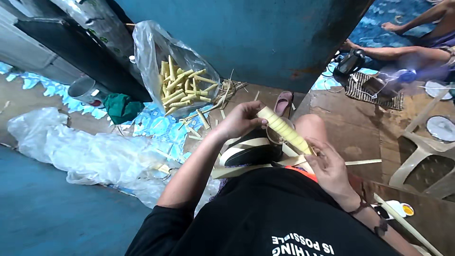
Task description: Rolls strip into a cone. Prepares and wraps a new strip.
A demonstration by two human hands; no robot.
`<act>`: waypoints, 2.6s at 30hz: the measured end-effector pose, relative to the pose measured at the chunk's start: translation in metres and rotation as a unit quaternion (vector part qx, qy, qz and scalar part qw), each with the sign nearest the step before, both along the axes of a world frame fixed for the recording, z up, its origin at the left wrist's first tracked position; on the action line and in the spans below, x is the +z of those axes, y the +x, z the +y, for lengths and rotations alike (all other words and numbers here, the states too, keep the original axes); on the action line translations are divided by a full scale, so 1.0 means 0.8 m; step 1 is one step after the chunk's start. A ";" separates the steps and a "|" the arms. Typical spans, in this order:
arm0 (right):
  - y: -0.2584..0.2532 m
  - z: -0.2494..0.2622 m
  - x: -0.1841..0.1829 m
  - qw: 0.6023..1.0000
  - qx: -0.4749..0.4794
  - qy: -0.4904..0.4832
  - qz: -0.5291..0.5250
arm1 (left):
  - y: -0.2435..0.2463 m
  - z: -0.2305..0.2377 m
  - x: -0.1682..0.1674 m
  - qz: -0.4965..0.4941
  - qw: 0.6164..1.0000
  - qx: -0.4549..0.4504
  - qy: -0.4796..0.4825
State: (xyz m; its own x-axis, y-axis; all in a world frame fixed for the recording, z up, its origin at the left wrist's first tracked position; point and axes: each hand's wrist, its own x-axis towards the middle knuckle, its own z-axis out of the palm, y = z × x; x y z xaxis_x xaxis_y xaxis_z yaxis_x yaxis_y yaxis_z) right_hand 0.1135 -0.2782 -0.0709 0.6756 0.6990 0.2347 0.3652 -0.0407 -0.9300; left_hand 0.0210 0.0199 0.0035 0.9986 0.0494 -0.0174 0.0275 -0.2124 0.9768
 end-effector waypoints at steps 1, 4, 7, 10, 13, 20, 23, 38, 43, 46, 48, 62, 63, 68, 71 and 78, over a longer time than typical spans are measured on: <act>-0.002 0.001 0.007 0.993 0.007 0.004 0.118 | 0.000 0.001 0.001 0.002 1.000 -0.002 0.001; -0.001 0.007 0.022 0.912 -0.018 0.018 0.409 | 0.000 0.003 0.001 -0.015 0.999 -0.015 0.024; 0.000 0.001 0.000 0.998 0.000 0.017 0.060 | -0.001 0.003 -0.001 -0.011 1.000 0.001 0.008; -0.002 0.000 0.006 0.988 0.015 0.013 0.150 | 0.000 0.004 0.000 0.001 1.000 0.012 0.007; -0.004 0.005 0.021 0.910 -0.006 0.019 0.414 | -0.001 0.003 0.002 -0.008 1.000 0.003 0.029; -0.004 -0.002 0.009 0.975 0.047 0.015 0.219 | -0.003 0.004 0.001 -0.011 1.000 0.016 0.013; -0.006 -0.001 0.018 0.925 0.061 0.030 0.373 | -0.004 0.002 0.000 -0.020 1.000 0.020 -0.006; 0.001 -0.001 0.017 0.865 0.159 0.041 0.475 | -0.007 0.002 -0.027 -0.051 0.984 0.065 -0.159; 0.006 0.014 0.034 0.770 0.372 0.017 0.518 | -0.002 0.007 -0.046 -0.112 0.974 0.065 -0.184; -0.004 0.054 0.068 0.782 0.365 -0.020 0.504 | 0.006 -0.004 -0.045 -0.117 0.961 0.006 -0.251; -0.010 0.091 0.083 0.803 0.268 -0.012 0.532 | 0.013 -0.016 -0.046 -0.114 0.950 -0.057 -0.285; 0.132 0.158 -0.008 0.897 0.176 -0.396 -0.083 | -0.066 0.047 -0.053 -0.171 0.943 0.083 -0.274; 0.132 0.163 -0.015 0.869 0.192 -0.444 -0.102 | -0.069 0.047 -0.055 -0.175 0.938 0.087 -0.287; 0.111 0.190 -0.083 0.803 0.224 -0.521 -0.183 | -0.069 0.037 -0.062 -0.169 0.930 0.074 -0.319; 0.108 0.206 -0.101 0.737 0.255 -0.583 -0.228 | -0.069 0.033 -0.060 -0.160 0.929 0.075 -0.324; 0.117 0.209 -0.102 0.736 0.267 -0.591 -0.197 | -0.074 0.021 -0.050 -0.165 0.914 0.075 -0.364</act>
State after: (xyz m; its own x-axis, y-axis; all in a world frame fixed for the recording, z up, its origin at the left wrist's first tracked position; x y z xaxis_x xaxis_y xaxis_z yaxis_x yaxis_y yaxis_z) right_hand 0.2069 -0.1110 -0.1522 0.2736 0.7130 -0.6456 0.8538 -0.4891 -0.1784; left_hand -0.0386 0.0367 -0.0363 0.9381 0.2819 0.2015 -0.3194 0.4783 0.8181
